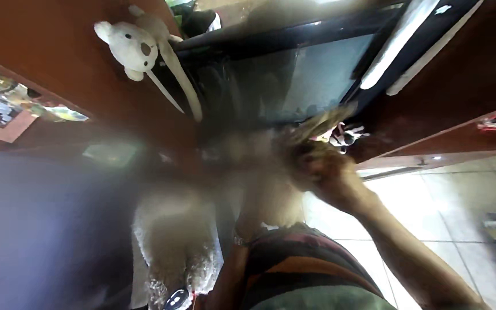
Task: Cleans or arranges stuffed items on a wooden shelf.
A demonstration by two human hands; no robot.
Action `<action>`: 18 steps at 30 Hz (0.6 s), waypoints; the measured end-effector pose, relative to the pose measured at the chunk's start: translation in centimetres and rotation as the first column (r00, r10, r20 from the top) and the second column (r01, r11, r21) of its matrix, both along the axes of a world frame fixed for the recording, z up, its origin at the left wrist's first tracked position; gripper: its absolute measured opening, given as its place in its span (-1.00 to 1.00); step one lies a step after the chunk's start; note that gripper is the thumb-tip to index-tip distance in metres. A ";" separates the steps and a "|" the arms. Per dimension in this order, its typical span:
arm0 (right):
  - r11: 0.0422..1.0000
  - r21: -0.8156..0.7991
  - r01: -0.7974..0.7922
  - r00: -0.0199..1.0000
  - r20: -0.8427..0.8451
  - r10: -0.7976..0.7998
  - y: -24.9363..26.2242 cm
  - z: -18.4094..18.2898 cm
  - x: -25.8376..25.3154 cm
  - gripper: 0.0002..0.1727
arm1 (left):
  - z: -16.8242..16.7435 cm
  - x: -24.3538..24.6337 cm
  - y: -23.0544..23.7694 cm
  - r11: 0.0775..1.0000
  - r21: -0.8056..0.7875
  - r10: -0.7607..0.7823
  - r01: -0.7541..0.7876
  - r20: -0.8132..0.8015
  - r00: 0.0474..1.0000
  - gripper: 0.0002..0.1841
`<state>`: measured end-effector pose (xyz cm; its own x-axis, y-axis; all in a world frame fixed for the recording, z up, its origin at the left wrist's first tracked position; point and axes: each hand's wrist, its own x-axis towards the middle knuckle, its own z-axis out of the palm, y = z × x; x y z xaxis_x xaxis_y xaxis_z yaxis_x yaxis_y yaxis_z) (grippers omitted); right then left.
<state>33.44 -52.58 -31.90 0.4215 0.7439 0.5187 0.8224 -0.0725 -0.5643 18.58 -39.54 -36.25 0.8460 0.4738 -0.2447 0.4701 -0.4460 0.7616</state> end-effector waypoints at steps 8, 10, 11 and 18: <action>0.902 -0.424 -0.078 0.934 -0.347 -0.082 3.2 -5.5 1.9 -0.61 | 0.0 0.3 -0.8 0.982 -0.170 -0.100 0.078 -0.126 0.987 -0.13; 0.913 -0.407 -0.019 0.889 -0.425 -0.171 3.0 -5.7 2.3 -0.68 | -0.6 -0.2 0.1 0.946 -0.306 -0.103 0.111 0.042 0.994 -0.08; 0.921 -0.390 0.019 0.872 -0.444 -0.206 2.9 -5.8 2.5 -0.71 | -1.3 -0.6 1.0 0.892 -0.419 -0.123 0.171 0.139 0.983 -0.03; 0.867 -0.390 0.309 0.660 -0.569 -0.491 2.0 -6.9 3.4 -0.68 | -3.6 -3.9 -1.5 0.790 -0.612 0.074 -0.030 0.046 0.996 -0.57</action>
